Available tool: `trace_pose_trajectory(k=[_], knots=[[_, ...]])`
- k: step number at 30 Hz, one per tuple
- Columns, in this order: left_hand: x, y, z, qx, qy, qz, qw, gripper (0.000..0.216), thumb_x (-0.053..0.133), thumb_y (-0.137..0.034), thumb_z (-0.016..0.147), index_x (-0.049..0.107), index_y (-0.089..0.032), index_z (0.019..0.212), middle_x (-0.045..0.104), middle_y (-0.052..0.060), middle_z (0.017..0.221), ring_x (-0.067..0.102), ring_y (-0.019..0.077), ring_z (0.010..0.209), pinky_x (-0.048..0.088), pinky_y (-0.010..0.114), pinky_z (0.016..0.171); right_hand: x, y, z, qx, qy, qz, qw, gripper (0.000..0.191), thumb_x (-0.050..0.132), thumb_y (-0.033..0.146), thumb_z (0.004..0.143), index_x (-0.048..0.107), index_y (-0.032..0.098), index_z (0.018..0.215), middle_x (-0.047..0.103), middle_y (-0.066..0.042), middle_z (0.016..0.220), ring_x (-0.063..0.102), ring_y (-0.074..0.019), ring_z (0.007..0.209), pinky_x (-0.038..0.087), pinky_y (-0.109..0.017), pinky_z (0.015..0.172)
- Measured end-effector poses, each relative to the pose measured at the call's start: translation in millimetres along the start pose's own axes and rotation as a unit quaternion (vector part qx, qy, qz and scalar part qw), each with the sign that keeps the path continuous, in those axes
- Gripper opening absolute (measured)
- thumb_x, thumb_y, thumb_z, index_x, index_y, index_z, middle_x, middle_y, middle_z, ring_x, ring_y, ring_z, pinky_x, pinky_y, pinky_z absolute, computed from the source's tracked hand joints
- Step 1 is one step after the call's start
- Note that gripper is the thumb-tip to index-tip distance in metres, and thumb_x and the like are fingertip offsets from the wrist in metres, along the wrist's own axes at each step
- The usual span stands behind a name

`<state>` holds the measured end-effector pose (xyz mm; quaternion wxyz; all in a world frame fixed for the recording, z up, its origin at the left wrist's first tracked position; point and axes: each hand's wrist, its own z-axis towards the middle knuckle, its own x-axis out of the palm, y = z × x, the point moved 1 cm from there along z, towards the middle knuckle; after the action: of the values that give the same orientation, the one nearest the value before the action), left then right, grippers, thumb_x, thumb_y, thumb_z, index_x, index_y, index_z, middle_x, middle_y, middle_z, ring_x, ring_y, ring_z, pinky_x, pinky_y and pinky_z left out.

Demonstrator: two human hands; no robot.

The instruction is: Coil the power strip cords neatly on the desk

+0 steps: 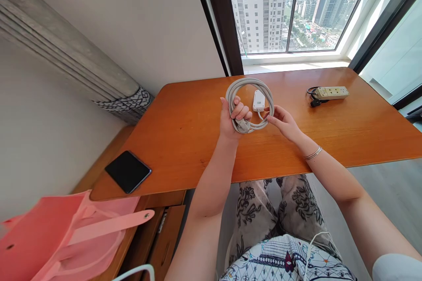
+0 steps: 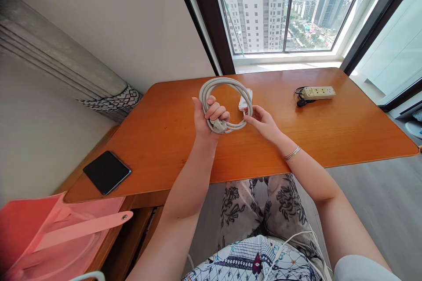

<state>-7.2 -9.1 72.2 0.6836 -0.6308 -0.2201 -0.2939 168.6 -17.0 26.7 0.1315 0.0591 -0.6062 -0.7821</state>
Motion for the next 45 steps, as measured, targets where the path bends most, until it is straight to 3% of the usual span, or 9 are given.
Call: trace_pose_trajectory(k=[8, 12, 17, 21, 26, 30, 38, 45], knots=[[2.1, 13.6, 6.3, 0.023, -0.011, 0.019, 0.999, 0.053, 0.042, -0.064, 0.101, 0.044, -0.022, 0.068, 0.017, -0.007, 0.051, 0.025, 0.0102, 0.045, 0.034, 0.02, 0.047, -0.2, 4.2, -2.4, 0.054, -0.025, 0.04, 0.997, 0.05, 0.082, 0.057, 0.07, 0.062, 0.024, 0.101, 0.072, -0.004, 0.099, 0.066, -0.0193, 0.1, 0.055, -0.034, 0.09], [1.7, 18.7, 11.3, 0.037, -0.046, 0.019, 0.998, 0.05, 0.047, -0.058, 0.101, 0.043, -0.021, 0.068, 0.026, -0.006, 0.051, 0.037, 0.0101, 0.048, 0.041, 0.02, 0.054, -0.1, -2.1, -1.6, 0.07, -0.022, 0.091, 0.993, 0.046, 0.083, 0.05, 0.07, 0.062, 0.025, 0.102, 0.074, -0.002, 0.099, 0.068, -0.0177, 0.096, 0.055, -0.034, 0.089], [0.4, 26.5, 14.4, 0.032, -0.1, -0.001, 0.994, 0.045, 0.064, -0.049, 0.096, 0.047, -0.02, 0.065, 0.039, -0.006, 0.052, 0.048, 0.0083, 0.052, 0.044, 0.019, 0.059, 2.9, -4.6, -1.5, 0.061, -0.028, 0.194, 0.979, 0.041, 0.086, 0.037, 0.068, 0.064, 0.026, 0.101, 0.072, 0.002, 0.084, 0.07, -0.018, 0.088, 0.054, -0.034, 0.089], [-3.6, 35.4, 16.0, 0.055, -0.134, 0.022, 0.989, 0.044, 0.068, -0.047, 0.094, 0.05, -0.019, 0.064, 0.044, -0.005, 0.054, 0.051, 0.0079, 0.054, 0.044, 0.019, 0.06, 4.9, -2.1, -3.6, 0.089, -0.018, 0.253, 0.963, 0.046, 0.085, 0.027, 0.067, 0.063, 0.029, 0.108, 0.071, 0.004, 0.086, 0.072, -0.0209, 0.098, 0.056, -0.038, 0.09], [-11.0, 50.4, 18.6, 0.105, -0.191, 0.073, 0.973, 0.043, 0.065, -0.044, 0.096, 0.051, -0.019, 0.063, 0.051, -0.004, 0.058, 0.053, 0.0085, 0.057, 0.045, 0.02, 0.063, 5.1, -3.0, -4.3, 0.101, -0.015, 0.251, 0.963, 0.053, 0.084, 0.024, 0.068, 0.06, 0.031, 0.114, 0.073, 0.003, 0.094, 0.072, -0.0221, 0.106, 0.058, -0.039, 0.087], [-18.9, 61.7, 23.0, 0.058, -0.242, 0.094, 0.964, 0.042, 0.065, -0.043, 0.096, 0.053, -0.018, 0.063, 0.054, -0.003, 0.062, 0.052, 0.0078, 0.055, 0.043, 0.021, 0.062, 5.7, -10.4, -3.5, 0.098, -0.05, 0.249, 0.962, 0.053, 0.086, 0.025, 0.067, 0.059, 0.03, 0.112, 0.07, 0.006, 0.083, 0.074, -0.0214, 0.099, 0.06, -0.039, 0.085], [-28.5, 70.6, 33.0, -0.029, -0.269, 0.085, 0.959, 0.046, 0.077, -0.048, 0.084, 0.049, -0.02, 0.062, 0.043, -0.007, 0.052, 0.042, 0.0086, 0.046, 0.035, 0.023, 0.052, 8.7, -14.7, -4.5, 0.078, -0.087, 0.244, 0.963, 0.054, 0.085, 0.025, 0.068, 0.058, 0.03, 0.115, 0.069, 0.006, 0.079, 0.076, -0.02, 0.09, 0.063, -0.035, 0.08], [-25.7, 71.8, 32.3, -0.086, -0.266, 0.026, 0.96, 0.038, 0.072, -0.037, 0.09, 0.048, -0.02, 0.066, 0.051, -0.006, 0.055, 0.052, 0.0089, 0.05, 0.043, 0.021, 0.055, 6.1, -19.3, -1.7, 0.128, -0.089, 0.281, 0.947, 0.043, 0.074, 0.019, 0.076, 0.053, 0.027, 0.113, 0.07, 0.005, 0.072, 0.075, -0.0192, 0.079, 0.065, -0.039, 0.078]])
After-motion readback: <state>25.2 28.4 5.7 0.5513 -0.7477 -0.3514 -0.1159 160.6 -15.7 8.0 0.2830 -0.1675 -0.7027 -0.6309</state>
